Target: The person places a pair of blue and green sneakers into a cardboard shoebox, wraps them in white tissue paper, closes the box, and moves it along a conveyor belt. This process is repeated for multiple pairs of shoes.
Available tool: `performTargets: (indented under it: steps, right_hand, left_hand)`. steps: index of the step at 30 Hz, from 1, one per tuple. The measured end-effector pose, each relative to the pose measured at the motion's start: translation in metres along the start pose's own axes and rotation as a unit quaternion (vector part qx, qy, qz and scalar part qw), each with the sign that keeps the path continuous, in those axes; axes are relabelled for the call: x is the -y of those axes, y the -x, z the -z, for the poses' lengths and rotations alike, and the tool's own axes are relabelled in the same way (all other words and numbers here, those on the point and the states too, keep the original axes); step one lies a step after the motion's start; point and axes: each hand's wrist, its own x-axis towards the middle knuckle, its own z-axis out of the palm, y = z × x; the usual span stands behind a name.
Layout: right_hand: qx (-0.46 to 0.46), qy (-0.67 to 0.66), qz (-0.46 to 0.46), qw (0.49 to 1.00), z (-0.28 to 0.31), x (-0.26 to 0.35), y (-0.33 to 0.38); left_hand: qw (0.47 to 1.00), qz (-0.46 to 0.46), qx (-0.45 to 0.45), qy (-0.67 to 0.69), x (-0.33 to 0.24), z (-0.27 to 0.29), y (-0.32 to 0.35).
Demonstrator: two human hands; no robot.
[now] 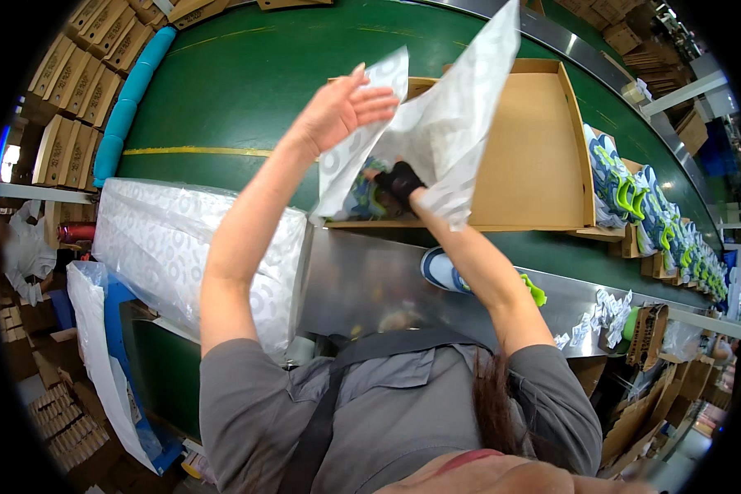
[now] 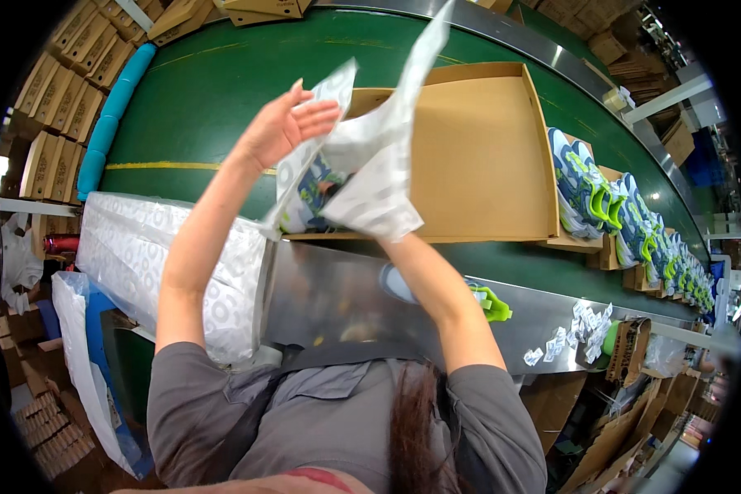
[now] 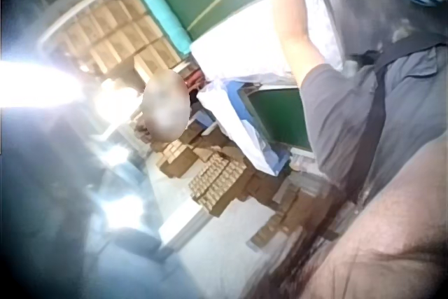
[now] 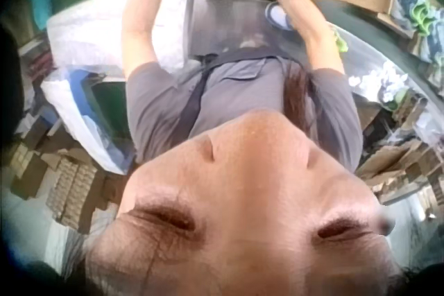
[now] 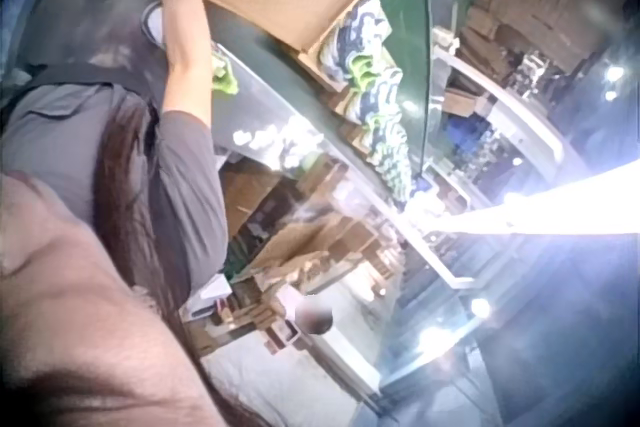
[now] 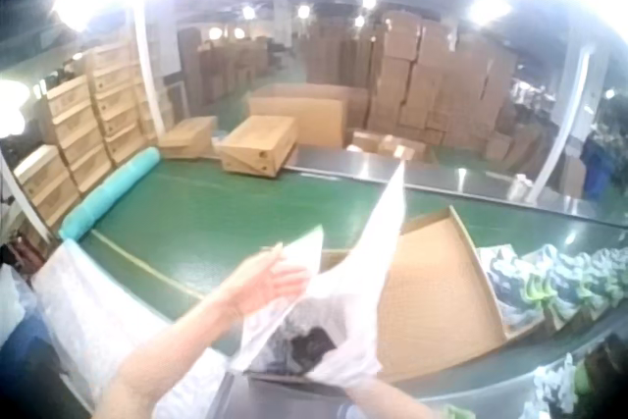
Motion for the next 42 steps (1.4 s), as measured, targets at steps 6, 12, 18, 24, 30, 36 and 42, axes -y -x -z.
performTargets:
  steps: [6, 12, 18, 24, 30, 36, 42]
  right_hand:
    - [-0.209, -0.152, 0.370, 0.892, 0.057, -0.003, 0.083]
    - [-0.401, -0.331, 0.267, 0.811, 0.126, 0.007, 0.167]
    - [-0.246, 0.297, 0.258, 0.886, 0.118, -0.063, 0.251]
    - [-0.124, 0.463, 0.177, 0.860, 0.137, -0.123, 0.262]
    - [-0.079, 0.395, 0.292, 0.868, 0.113, -0.011, 0.258]
    - [-0.227, 0.374, 0.560, 0.704, 0.122, 0.080, 0.269]
    - [-0.228, 0.287, 0.437, 0.822, 0.124, 0.010, 0.249]
  left_hand:
    - [0.845, -0.192, -0.269, -0.421, 0.087, 0.074, 0.024]
    - [0.716, -0.273, -0.031, -0.642, 0.167, 0.041, 0.020]
    - [0.317, 0.012, 0.091, -0.944, 0.169, 0.028, -0.008]
    - [0.664, -0.175, 0.082, -0.722, 0.160, 0.014, 0.018]
    - [0.667, -0.221, 0.241, -0.669, 0.139, -0.062, 0.122]
    - [0.853, -0.099, 0.065, -0.509, 0.097, -0.035, 0.134]
    - [0.984, -0.066, -0.060, -0.156, 0.082, 0.012, 0.092]
